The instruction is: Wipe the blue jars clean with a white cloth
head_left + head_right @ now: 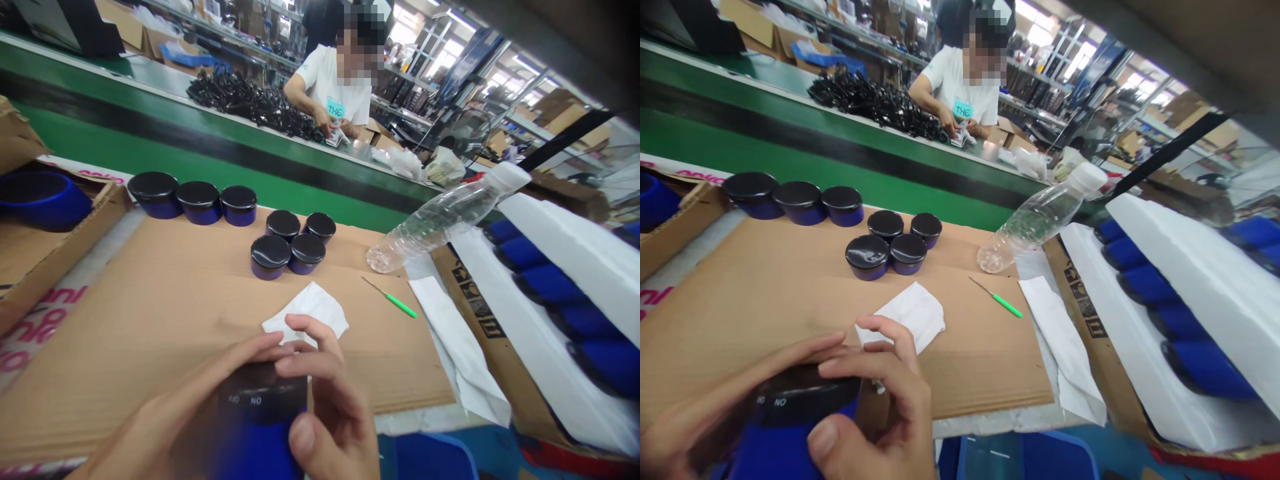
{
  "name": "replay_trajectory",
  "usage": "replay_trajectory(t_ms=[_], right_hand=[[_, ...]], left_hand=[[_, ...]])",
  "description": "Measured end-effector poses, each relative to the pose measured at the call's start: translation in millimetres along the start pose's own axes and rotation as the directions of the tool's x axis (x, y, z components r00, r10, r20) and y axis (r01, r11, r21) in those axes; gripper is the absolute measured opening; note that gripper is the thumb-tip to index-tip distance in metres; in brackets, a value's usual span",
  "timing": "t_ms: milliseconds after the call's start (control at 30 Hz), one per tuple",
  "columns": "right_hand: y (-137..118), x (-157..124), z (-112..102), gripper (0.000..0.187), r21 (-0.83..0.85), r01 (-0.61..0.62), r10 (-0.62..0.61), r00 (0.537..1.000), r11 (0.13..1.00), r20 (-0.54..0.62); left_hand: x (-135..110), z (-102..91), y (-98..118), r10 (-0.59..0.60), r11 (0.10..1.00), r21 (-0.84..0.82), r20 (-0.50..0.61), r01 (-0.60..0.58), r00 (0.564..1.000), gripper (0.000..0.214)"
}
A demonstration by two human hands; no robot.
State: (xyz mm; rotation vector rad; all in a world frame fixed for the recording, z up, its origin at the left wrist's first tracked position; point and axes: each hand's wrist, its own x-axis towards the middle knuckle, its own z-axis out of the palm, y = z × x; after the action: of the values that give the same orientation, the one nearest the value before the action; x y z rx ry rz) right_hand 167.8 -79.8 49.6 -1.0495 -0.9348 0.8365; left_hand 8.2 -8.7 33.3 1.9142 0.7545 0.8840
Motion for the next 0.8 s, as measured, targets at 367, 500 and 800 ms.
replay_trajectory(t_ms=[367,500,800], right_hand=[[-12.4,8.9,-6.8,0.033,-0.132,0.036,-0.062,0.978,0.991,-0.200],[-6.3,-4.7,2.1,0.047,-0.089,-0.007,-0.023,0.943,0.996,-0.333],[3.7,-7.0,8.3,0.070,0.449,-0.527,0.523,0.840,0.722,0.146]], left_hand=[[11.4,12.0,-6.0,0.268,0.961,0.065,0.015,-0.269,0.963,0.060],[6.9,23.1,-19.2,0.405,0.891,0.294,-0.172,-0.346,0.898,0.050],[8.3,23.8,19.9,0.080,0.970,0.243,-0.198,-0.030,0.977,0.054]])
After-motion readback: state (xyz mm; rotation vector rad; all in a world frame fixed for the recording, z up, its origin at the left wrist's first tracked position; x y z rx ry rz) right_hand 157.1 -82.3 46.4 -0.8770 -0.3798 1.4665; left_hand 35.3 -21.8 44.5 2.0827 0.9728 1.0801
